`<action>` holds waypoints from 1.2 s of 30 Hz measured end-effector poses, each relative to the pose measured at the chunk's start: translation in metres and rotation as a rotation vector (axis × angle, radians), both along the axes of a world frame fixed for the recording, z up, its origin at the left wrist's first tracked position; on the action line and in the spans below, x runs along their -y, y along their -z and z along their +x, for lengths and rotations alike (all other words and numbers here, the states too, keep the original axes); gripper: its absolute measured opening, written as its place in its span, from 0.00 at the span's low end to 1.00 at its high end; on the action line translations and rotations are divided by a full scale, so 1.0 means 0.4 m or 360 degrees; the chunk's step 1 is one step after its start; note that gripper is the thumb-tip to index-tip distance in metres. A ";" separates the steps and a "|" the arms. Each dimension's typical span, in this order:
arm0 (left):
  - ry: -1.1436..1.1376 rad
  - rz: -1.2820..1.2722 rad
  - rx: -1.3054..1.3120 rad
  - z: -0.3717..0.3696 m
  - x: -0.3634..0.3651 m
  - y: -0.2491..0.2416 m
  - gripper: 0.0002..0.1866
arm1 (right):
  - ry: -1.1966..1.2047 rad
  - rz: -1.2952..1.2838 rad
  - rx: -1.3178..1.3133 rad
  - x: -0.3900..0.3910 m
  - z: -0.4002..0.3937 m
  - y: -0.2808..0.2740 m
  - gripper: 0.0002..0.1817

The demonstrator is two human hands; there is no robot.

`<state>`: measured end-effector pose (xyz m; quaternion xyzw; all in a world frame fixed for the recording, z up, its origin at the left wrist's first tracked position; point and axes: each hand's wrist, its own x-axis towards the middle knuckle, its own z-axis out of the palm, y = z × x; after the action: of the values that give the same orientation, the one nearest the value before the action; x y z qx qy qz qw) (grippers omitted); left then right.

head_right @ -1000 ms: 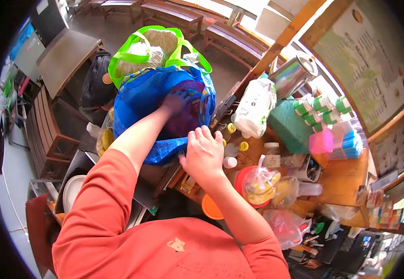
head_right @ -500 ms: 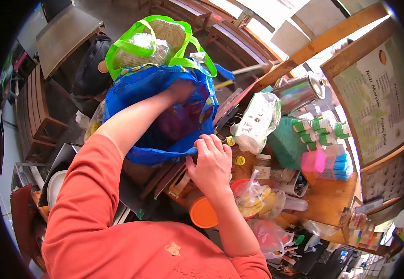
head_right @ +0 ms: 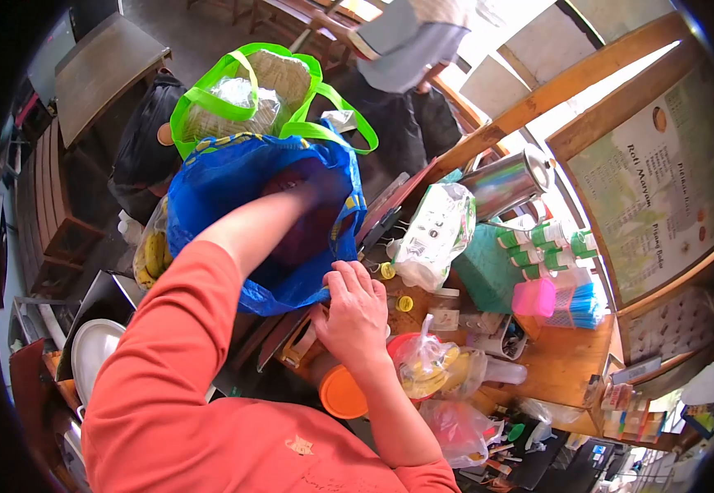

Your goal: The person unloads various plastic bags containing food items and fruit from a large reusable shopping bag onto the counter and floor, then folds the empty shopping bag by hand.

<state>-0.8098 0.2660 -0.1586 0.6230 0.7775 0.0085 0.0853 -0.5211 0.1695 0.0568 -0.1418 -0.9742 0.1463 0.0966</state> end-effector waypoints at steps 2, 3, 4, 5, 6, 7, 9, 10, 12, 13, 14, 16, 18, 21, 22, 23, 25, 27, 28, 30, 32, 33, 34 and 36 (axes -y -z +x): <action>0.0176 0.0238 -0.0242 0.002 -0.028 0.104 0.19 | 0.0007 0.0010 0.0024 0.003 0.000 -0.002 0.20; 0.0015 0.0076 -0.0134 0.020 -0.036 0.104 0.19 | 0.0004 -0.0002 0.0030 0.003 0.001 -0.004 0.21; -0.0142 -0.0091 -0.0025 0.032 -0.047 0.102 0.20 | 0.0016 0.0009 0.0033 0.001 0.001 -0.003 0.21; -0.0112 -0.0151 -0.0097 0.040 -0.052 0.061 0.18 | 0.0013 0.0001 0.0026 0.000 0.002 0.000 0.21; -0.0095 -0.0154 -0.0093 0.041 -0.052 0.035 0.18 | 0.0013 -0.0016 0.0020 0.001 0.005 0.003 0.21; -0.0029 -0.0103 -0.0054 0.040 -0.047 0.012 0.16 | 0.0012 -0.0031 0.0006 0.001 0.006 0.006 0.21; 0.0049 -0.0048 0.0054 0.038 -0.010 -0.078 0.14 | 0.0032 -0.0039 0.0003 0.005 0.006 0.010 0.21; 0.0056 -0.0067 0.0052 0.027 -0.005 -0.090 0.14 | 0.0027 -0.0028 -0.0005 0.005 0.005 0.011 0.21; 0.0145 -0.0038 -0.0130 0.012 0.010 -0.123 0.12 | 0.0040 -0.0072 0.0004 0.005 0.006 0.010 0.20; 0.0160 -0.0060 -0.0133 0.008 0.027 -0.151 0.12 | 0.0033 -0.0061 -0.0017 0.003 0.006 0.013 0.20; 0.0368 -0.0013 -0.0291 0.010 0.058 -0.222 0.11 | 0.0033 -0.0054 -0.0038 0.003 0.007 0.017 0.20; 0.0605 0.0006 -0.0442 0.008 0.090 -0.256 0.11 | 0.0047 -0.0072 -0.0081 0.002 0.008 0.020 0.19; 0.0875 0.0486 -0.0616 -0.029 0.128 -0.256 0.09 | 0.0024 -0.0059 -0.0082 -0.001 0.007 0.024 0.18; 0.0885 0.0676 -0.0721 -0.049 0.212 -0.280 0.07 | 0.0037 -0.0066 -0.0098 -0.002 0.008 0.027 0.18; 0.0850 0.0676 -0.0678 -0.049 0.233 -0.287 0.06 | 0.0040 -0.0069 -0.0096 -0.002 0.009 0.027 0.18; 0.0647 0.0803 -0.0402 -0.039 0.252 -0.297 0.09 | 0.0050 -0.0081 -0.0098 -0.002 0.009 0.028 0.18; 0.0413 0.0582 0.0213 -0.015 0.268 -0.315 0.13 | 0.0038 -0.0066 -0.0129 -0.001 0.009 0.030 0.18; 0.0158 0.0317 0.0849 -0.005 0.267 -0.326 0.22 | 0.0051 -0.0080 -0.0107 0.003 0.007 0.027 0.17; 0.0155 0.0303 0.0852 0.000 0.266 -0.331 0.22 | 0.0053 -0.0074 -0.0086 0.004 0.005 0.028 0.16; -0.0003 0.0005 0.1009 0.023 0.265 -0.354 0.21 | 0.0069 -0.0100 -0.0096 0.015 0.003 0.038 0.15; -0.0189 -0.0135 0.1061 0.062 0.265 -0.348 0.19 | 0.0058 -0.0129 -0.0120 0.023 -0.007 0.049 0.14; -0.0195 -0.0110 0.0939 0.080 0.272 -0.346 0.16 | 0.0041 -0.0094 -0.0111 0.029 -0.009 0.054 0.13; -0.0336 -0.0091 0.1037 0.086 0.272 -0.309 0.12 | 0.0030 -0.0057 -0.0103 0.032 -0.010 0.057 0.12; -0.0639 -0.0058 0.1237 0.110 0.273 -0.373 0.09 | 0.0037 -0.0007 -0.0103 0.037 -0.015 0.063 0.10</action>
<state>-0.7659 0.1568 -0.0095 0.4086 0.7933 0.2450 0.3790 -0.5272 0.1549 0.0317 -0.1485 -0.9686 0.1517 0.1294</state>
